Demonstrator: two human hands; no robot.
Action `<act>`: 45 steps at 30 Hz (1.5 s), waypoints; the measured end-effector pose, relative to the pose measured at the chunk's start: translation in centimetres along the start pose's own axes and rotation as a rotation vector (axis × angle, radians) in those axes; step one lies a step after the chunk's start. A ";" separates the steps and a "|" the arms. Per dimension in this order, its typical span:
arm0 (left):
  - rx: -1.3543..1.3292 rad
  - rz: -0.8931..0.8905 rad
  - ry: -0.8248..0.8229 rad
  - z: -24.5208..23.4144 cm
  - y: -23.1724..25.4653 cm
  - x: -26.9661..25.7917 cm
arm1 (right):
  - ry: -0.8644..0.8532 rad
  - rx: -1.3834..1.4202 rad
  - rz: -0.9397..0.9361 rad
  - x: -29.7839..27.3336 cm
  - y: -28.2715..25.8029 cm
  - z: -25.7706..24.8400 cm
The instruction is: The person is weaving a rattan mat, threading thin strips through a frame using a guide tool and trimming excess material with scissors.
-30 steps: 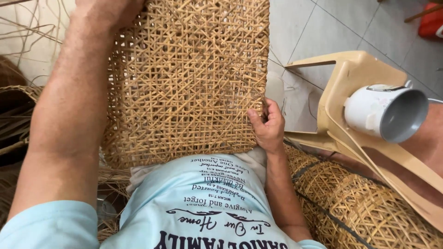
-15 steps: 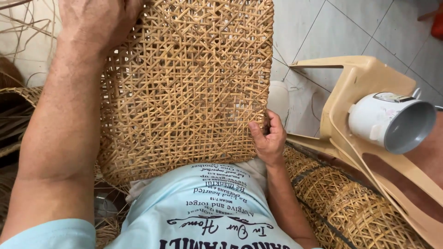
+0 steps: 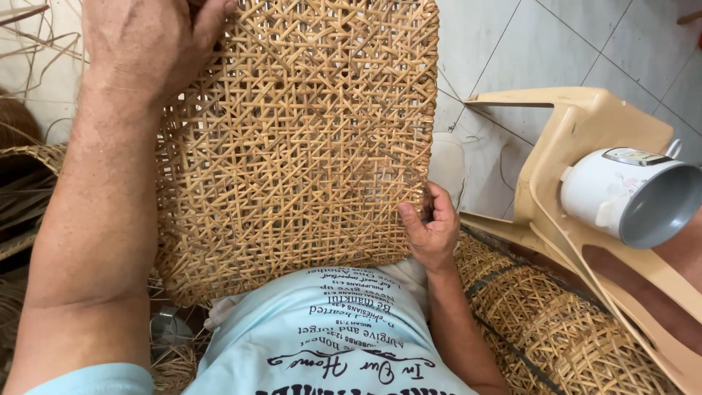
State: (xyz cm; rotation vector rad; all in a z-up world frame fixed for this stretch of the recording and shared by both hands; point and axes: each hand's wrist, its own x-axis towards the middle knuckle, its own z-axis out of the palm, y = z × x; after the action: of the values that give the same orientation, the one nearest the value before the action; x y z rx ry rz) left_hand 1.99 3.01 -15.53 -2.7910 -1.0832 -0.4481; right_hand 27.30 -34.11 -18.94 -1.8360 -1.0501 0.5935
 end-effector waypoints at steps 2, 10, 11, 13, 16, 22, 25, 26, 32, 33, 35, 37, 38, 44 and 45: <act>0.007 -0.027 -0.055 0.0 0.0 0.1 | -0.005 0.009 0.000 0.1 -0.1 0.1; -0.041 -0.039 -0.050 -0.6 0.1 -0.1 | -0.008 0.035 0.009 0.3 0.0 0.2; -0.042 -0.039 -0.051 -0.5 0.0 -0.1 | -0.009 0.035 0.011 0.3 -0.1 0.2; -0.021 -0.065 -0.105 -0.3 -0.1 -0.1 | -0.011 0.043 0.006 0.4 -0.2 0.2; -0.114 -0.076 -0.097 -0.7 0.2 0.0 | -0.020 0.063 0.017 0.4 -0.5 0.1; -0.102 -0.107 -0.139 -0.8 0.3 0.1 | -0.032 0.104 0.038 0.4 -0.8 0.0; -0.116 -0.087 -0.112 -0.7 0.3 0.0 | -0.029 0.085 0.034 0.3 -0.4 0.0; -0.117 -0.087 -0.113 -0.7 0.3 0.0 | -0.029 0.085 0.034 0.3 -0.5 0.0; -0.115 -0.107 -0.152 -0.6 0.3 0.1 | -0.028 0.114 0.049 0.4 -0.6 0.0; -0.120 -0.106 -0.154 -0.6 0.2 0.1 | -0.027 0.121 0.046 0.4 -0.6 0.1; -0.126 -0.105 -0.155 -0.5 0.2 0.0 | -0.025 0.129 0.045 0.4 -0.6 0.1; -0.083 -0.096 -0.145 -0.4 0.1 -0.1 | -0.030 0.125 0.047 0.4 -0.7 0.0; -0.084 -0.095 -0.144 -0.4 0.1 -0.1 | -0.029 0.124 0.047 0.4 -0.7 0.0; -0.065 -0.090 -0.146 -0.1 0.0 -0.2 | -0.030 0.154 0.034 0.3 -0.4 0.1; -0.057 -0.084 -0.137 -0.1 0.0 -0.2 | -0.029 0.150 0.039 0.3 -0.4 0.1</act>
State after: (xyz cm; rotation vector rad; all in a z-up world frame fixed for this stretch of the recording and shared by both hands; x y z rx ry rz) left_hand 1.80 2.84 -15.48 -2.8710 -1.2378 -0.3044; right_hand 27.23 -33.73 -18.59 -1.7245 -0.9639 0.7058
